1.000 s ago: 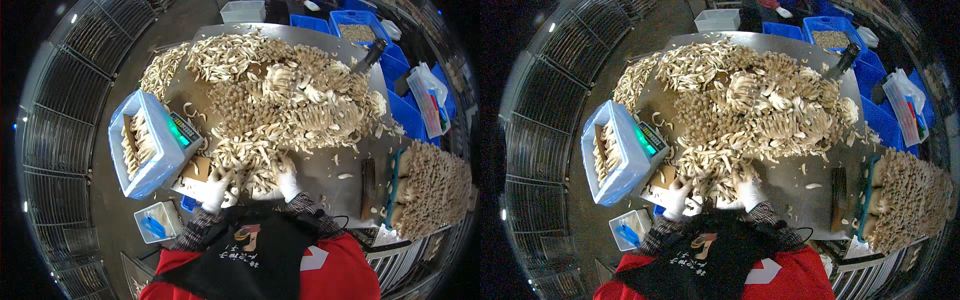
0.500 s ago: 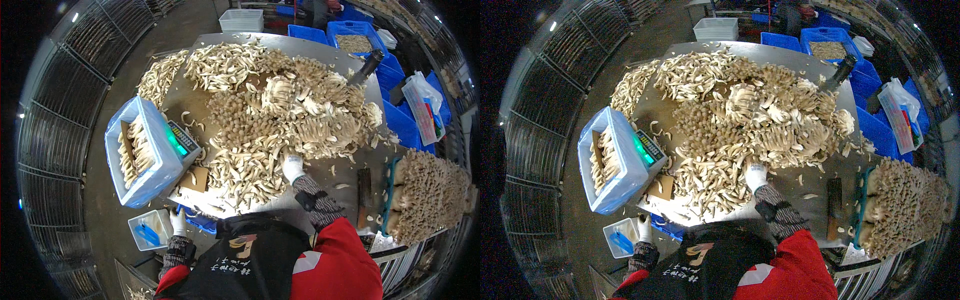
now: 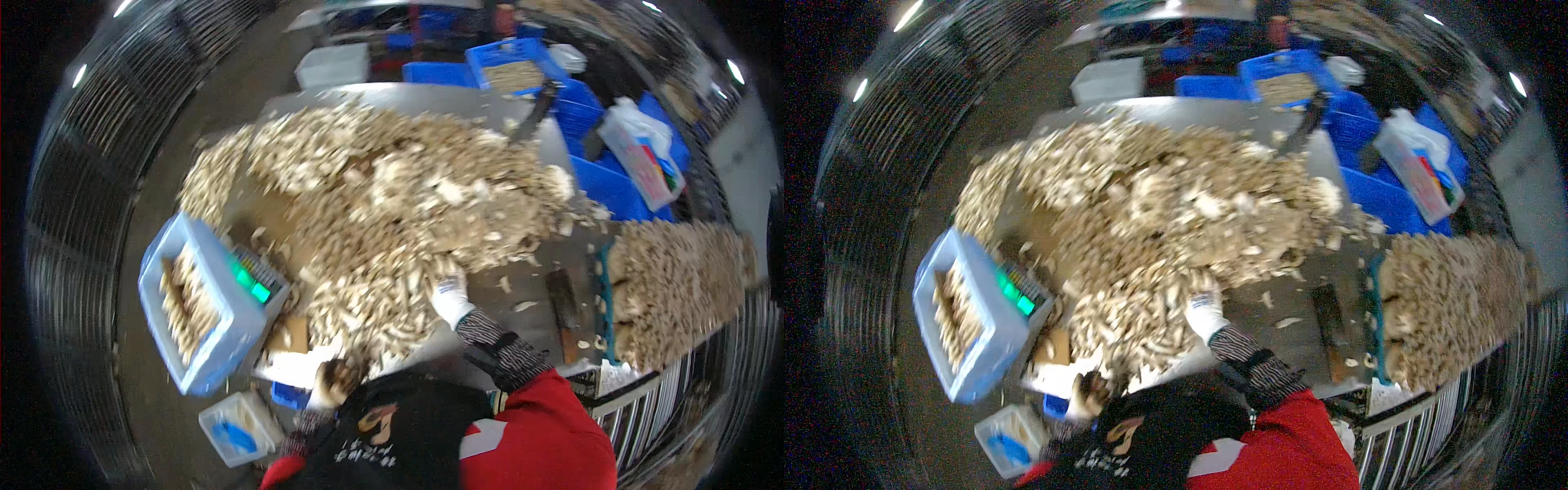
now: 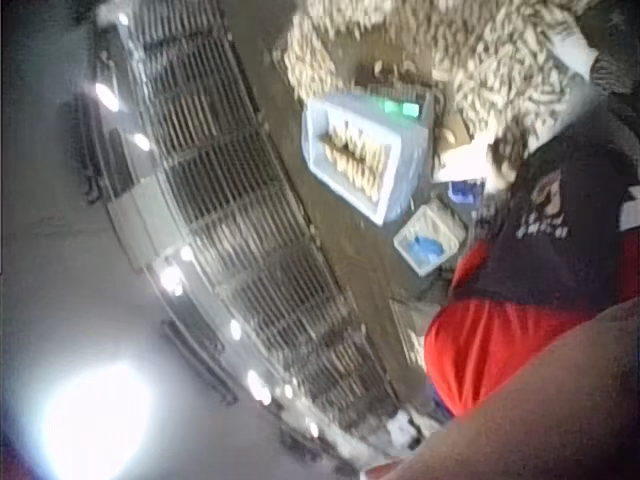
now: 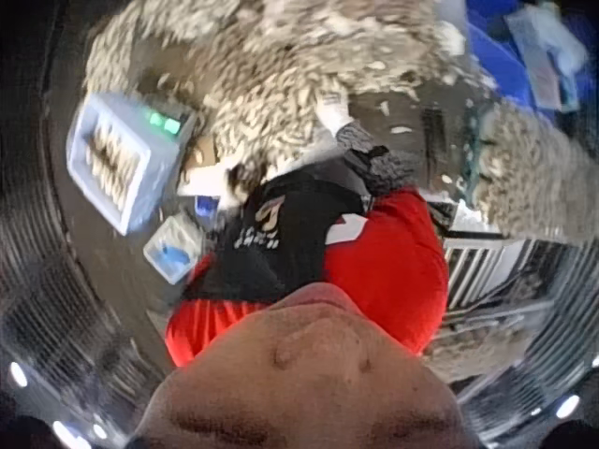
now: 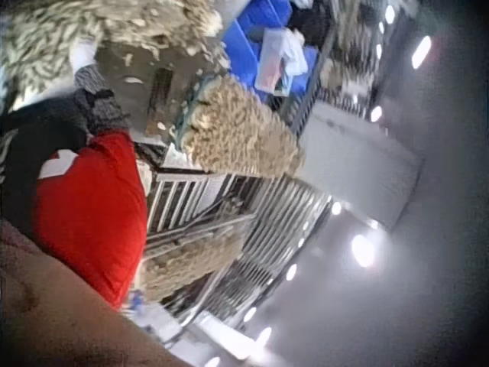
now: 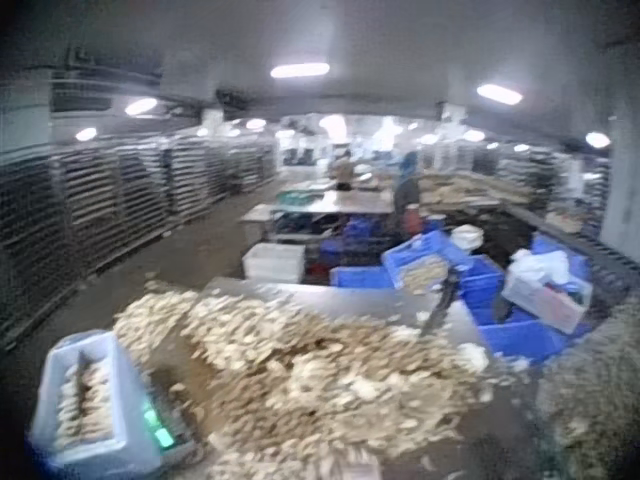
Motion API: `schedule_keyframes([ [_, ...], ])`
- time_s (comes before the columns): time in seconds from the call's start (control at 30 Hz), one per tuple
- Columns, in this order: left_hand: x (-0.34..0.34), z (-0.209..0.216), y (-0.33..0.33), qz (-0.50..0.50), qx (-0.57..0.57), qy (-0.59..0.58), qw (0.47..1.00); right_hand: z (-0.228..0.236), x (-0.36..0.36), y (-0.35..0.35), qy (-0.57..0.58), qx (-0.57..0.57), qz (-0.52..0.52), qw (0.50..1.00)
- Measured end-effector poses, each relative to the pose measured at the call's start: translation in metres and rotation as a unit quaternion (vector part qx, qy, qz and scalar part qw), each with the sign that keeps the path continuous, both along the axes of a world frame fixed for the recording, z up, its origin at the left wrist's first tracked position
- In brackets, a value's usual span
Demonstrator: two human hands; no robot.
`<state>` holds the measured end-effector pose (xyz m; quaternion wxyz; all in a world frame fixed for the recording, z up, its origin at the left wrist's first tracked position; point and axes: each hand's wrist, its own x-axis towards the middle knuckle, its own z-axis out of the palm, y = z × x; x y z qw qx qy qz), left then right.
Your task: The person lifts a tray of mushrooms from a conveyor, cuts the mushrooms from their bases with a knife, and separates them by hand into a box.
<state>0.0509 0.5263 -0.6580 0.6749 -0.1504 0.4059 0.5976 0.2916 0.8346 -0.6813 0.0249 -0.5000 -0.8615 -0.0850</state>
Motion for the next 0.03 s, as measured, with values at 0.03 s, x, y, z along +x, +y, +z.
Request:
schedule_keyframes([
  [0.03,-0.0020,-0.0042,0.0266,-0.025,0.013,-0.001,1.000,0.0020,0.0136,0.0150,-0.001,0.013,-0.025,1.000],
])
